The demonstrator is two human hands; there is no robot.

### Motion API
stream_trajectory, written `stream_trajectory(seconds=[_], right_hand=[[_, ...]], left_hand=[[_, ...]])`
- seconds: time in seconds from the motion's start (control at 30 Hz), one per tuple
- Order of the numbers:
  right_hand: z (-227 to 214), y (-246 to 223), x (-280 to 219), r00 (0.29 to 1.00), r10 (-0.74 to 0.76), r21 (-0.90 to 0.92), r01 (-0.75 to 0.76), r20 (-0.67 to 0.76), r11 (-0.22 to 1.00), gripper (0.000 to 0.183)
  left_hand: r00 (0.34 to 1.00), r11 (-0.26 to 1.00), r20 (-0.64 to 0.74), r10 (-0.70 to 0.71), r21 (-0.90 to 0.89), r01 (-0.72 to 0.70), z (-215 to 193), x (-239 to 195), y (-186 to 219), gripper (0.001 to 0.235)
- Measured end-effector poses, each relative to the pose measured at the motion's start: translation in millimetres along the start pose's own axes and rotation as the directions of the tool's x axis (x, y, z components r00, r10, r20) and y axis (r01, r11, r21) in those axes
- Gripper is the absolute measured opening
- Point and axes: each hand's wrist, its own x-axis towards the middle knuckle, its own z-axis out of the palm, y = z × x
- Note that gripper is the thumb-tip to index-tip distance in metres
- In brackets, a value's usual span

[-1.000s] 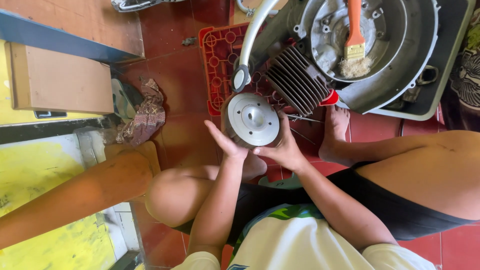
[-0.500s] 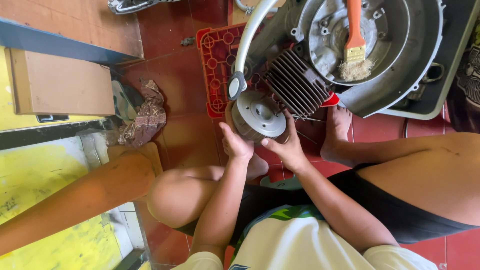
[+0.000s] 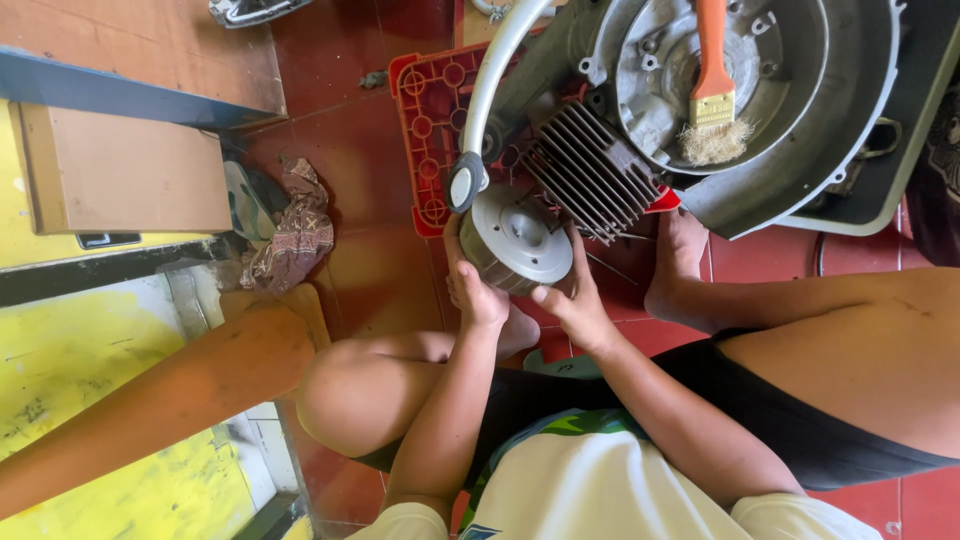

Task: Cleaning motorcycle engine components with a brush and inspecting the cylinder head.

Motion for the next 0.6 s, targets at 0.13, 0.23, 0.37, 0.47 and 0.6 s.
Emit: stream_trajectory(seconds=[0.13, 0.23, 0.37, 0.47, 0.6], right_hand=[[-1, 4, -3, 1.0, -0.013, -0.036, 0.012, -0.015, 0.999, 0.133], [-7, 16, -4, 0.999, -0.012, -0.027, 0.011, -0.03, 1.0, 0.132], [4, 9, -4, 0.999, -0.041, -0.075, 0.039, -0.024, 0.996, 0.13], [3, 9, -2, 0.998, -0.059, -0.065, 0.057, -0.028, 0.996, 0.128], [3, 9, -4, 0.997, -0.064, -0.088, 0.061, -0.032, 0.994, 0.127]], left_hand=[[0.996, 0.99, 0.053, 0.078, 0.111, -0.084, -4, 1, 4, 0.088], [0.997, 0.991, 0.021, 0.078, 0.104, -0.08, -4, -2, -3, 0.087], [0.998, 0.988, 0.038, 0.049, 0.141, -0.054, -11, -4, -6, 0.091], [0.999, 0.988, 0.049, 0.02, 0.155, -0.028, -16, -4, -8, 0.096], [0.995, 0.983, 0.103, -0.005, 0.181, -0.014, -16, -4, -2, 0.098]])
